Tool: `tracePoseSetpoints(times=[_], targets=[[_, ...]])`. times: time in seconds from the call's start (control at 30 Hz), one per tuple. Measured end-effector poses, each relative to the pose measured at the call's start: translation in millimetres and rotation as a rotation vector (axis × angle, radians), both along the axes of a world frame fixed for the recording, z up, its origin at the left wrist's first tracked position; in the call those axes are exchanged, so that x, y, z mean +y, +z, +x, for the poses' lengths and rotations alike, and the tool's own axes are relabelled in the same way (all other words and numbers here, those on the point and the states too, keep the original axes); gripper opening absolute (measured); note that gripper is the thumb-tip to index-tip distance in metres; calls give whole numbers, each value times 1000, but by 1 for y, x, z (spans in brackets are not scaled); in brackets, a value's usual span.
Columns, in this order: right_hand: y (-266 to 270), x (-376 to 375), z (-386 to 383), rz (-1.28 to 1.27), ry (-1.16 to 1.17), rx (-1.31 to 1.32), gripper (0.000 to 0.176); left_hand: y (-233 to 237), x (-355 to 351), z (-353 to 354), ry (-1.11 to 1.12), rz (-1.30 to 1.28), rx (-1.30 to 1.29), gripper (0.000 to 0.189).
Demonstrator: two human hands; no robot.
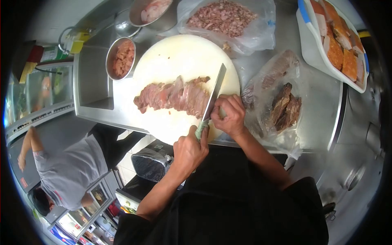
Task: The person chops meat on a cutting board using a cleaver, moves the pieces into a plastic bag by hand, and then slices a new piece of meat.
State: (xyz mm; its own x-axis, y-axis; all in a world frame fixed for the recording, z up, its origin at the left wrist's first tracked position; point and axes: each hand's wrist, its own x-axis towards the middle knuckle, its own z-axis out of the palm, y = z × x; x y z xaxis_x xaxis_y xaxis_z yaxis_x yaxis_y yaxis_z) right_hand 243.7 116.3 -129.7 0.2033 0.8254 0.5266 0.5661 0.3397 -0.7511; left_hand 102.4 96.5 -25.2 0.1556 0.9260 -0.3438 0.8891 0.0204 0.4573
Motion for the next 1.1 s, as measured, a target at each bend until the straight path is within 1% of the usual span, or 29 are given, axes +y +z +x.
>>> tracePoseSetpoints(times=[0.07, 0.1, 0.13, 0.17, 0.23, 0.3, 0.47, 0.5, 0.53, 0.6, 0.63, 0.73, 0.83, 0.9, 1.0, 1.1], targets=[[0, 2, 2, -8, 6, 6, 18, -3, 4, 2, 37, -75, 37, 31], [-1, 2, 3, -11, 2, -15, 18, -12, 10, 6, 56, 17, -52, 33], [-1, 3, 2, -1, 4, -36, 18, -18, 24, 17, 50, 87, -77, 33], [0, 3, 1, 7, 11, -3, 17, -22, 40, 24, 45, 165, -101, 33], [-1, 1, 3, 16, 44, 3, 16, -20, 73, 31, 66, 151, -146, 32], [-10, 2, 7, 35, 75, 33, 15, -14, 85, 34, 62, 141, -201, 32], [-3, 0, 6, 17, 33, 81, 13, 12, 52, 9, 134, 43, -282, 32], [-3, 0, 6, 15, 35, 81, 14, 16, 44, 8, 138, 11, -228, 31], [-4, 1, 6, 14, 39, 83, 15, 14, 36, 6, 142, 11, -226, 31], [-3, 2, 6, 27, 45, 81, 15, 9, 23, 3, 79, 70, -188, 31], [-2, 2, 6, 39, 44, 76, 16, 12, 19, 3, 90, 18, -141, 30], [-4, 2, 6, 34, 50, 57, 16, 11, 8, 1, 83, 31, -156, 30], [-3, 2, 5, 20, 34, 55, 15, 14, 0, -1, 76, -22, -105, 30], [-4, 2, 5, 23, 29, 53, 15, 13, 0, 0, 84, -47, -83, 30], [-4, 3, 4, 33, 10, 43, 16, 7, 4, 2, 53, 16, -42, 30], [-7, 3, 1, 38, 0, 31, 17, 5, 11, 3, 50, -12, -88, 31]])
